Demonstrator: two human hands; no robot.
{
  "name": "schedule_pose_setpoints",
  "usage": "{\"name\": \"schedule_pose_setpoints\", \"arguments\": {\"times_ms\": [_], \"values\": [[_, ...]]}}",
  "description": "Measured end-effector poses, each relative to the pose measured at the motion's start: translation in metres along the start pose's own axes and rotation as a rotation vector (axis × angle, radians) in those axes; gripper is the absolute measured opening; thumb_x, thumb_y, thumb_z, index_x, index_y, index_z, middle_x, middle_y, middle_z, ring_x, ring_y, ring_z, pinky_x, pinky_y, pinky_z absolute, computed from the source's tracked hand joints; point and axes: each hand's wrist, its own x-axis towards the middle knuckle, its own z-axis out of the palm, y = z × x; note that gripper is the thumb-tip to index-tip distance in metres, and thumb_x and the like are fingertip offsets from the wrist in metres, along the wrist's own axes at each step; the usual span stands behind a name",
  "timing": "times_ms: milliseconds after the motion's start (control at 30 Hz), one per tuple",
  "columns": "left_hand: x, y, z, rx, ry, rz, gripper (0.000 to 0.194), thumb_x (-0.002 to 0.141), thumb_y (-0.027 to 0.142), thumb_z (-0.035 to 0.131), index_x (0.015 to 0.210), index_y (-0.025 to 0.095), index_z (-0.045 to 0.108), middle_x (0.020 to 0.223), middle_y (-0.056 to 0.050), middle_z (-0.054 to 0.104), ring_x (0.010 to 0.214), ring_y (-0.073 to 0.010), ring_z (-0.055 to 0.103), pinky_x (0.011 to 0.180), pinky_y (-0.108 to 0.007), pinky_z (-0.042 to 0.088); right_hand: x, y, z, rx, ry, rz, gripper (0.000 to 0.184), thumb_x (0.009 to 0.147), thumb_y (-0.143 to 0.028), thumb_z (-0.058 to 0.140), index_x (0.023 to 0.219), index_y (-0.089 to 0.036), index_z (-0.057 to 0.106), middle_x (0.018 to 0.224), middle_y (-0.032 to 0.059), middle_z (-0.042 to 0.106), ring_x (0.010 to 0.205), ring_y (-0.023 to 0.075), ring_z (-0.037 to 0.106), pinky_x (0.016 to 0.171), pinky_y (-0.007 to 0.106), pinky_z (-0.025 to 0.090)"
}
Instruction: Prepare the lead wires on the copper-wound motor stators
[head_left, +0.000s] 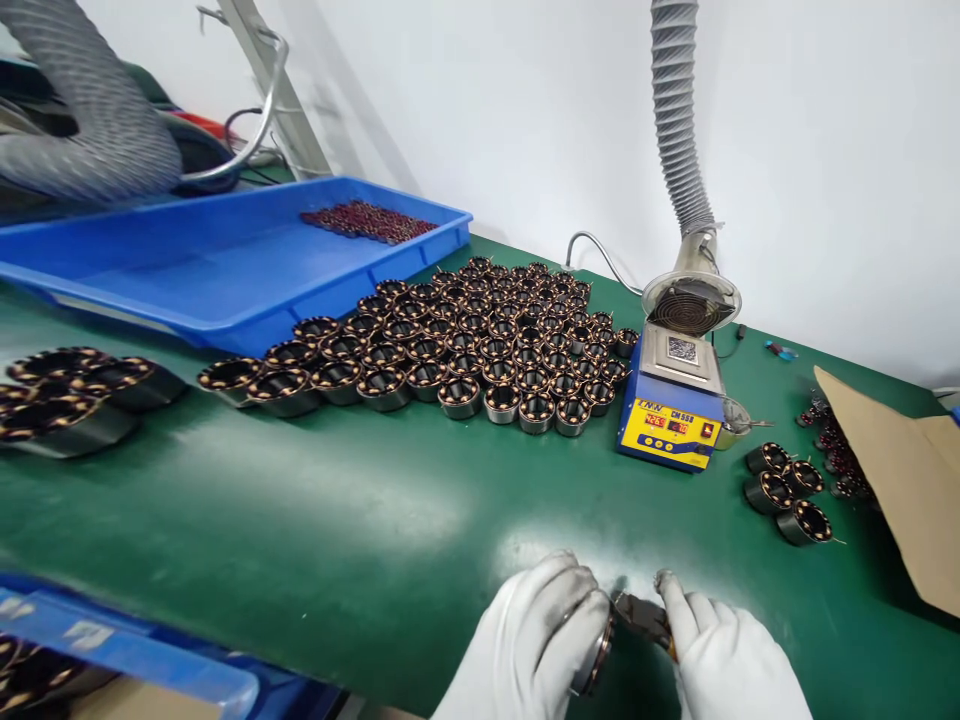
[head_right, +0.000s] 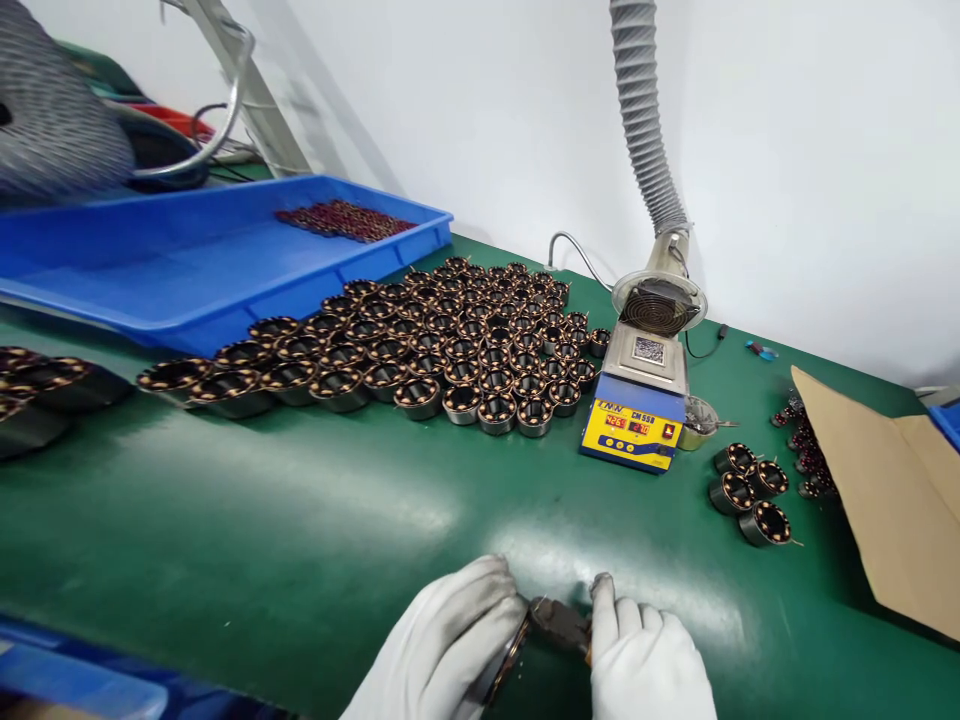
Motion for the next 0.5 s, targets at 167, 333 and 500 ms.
{"name": "schedule_pose_setpoints", "arguments": {"times_ms": [167,333,500], "values": [[0.003,0.004,-0.001,-0.116,0.018,-0.132,0.02,0.086,0.018,0.042,0.104,0.012,0.047,0.096,-0.01,0.056,0.096,-0.0178,0.053,0.079,-0.029,0.049,0.009,0.004,-0.004,0.114,-0.053,0.089,0.053,0.065,-0.011,0.048,0.118,-0.016,0.053,0.078,0.0079,0.067,0.061,0.0198,0.06,0.053,0.027,0.04],[0.009,0.006,-0.009,0.019,0.061,-0.004,0.016,0.085,0.012,0.042,0.098,0.011,0.051,0.092,-0.01,0.058,0.094,-0.0202,0.055,0.079,-0.032,0.049,0.013,0.004,-0.011,0.36,-0.151,0.067,0.044,0.073,-0.016,0.045,0.114,-0.024,0.055,0.081,0.004,0.069,0.061,0.0174,0.062,0.054,0.024,0.042],[0.008,0.011,-0.018,0.189,0.024,-0.007,0.026,0.079,0.005,0.049,0.1,0.019,0.054,0.091,-0.005,0.059,0.097,-0.0217,0.054,0.079,-0.033,0.049,0.003,0.005,-0.009,0.464,-0.179,0.036,0.044,0.069,-0.015,0.048,0.111,-0.026,0.057,0.077,0.0029,0.069,0.058,0.0167,0.061,0.053,0.022,0.043]]}}
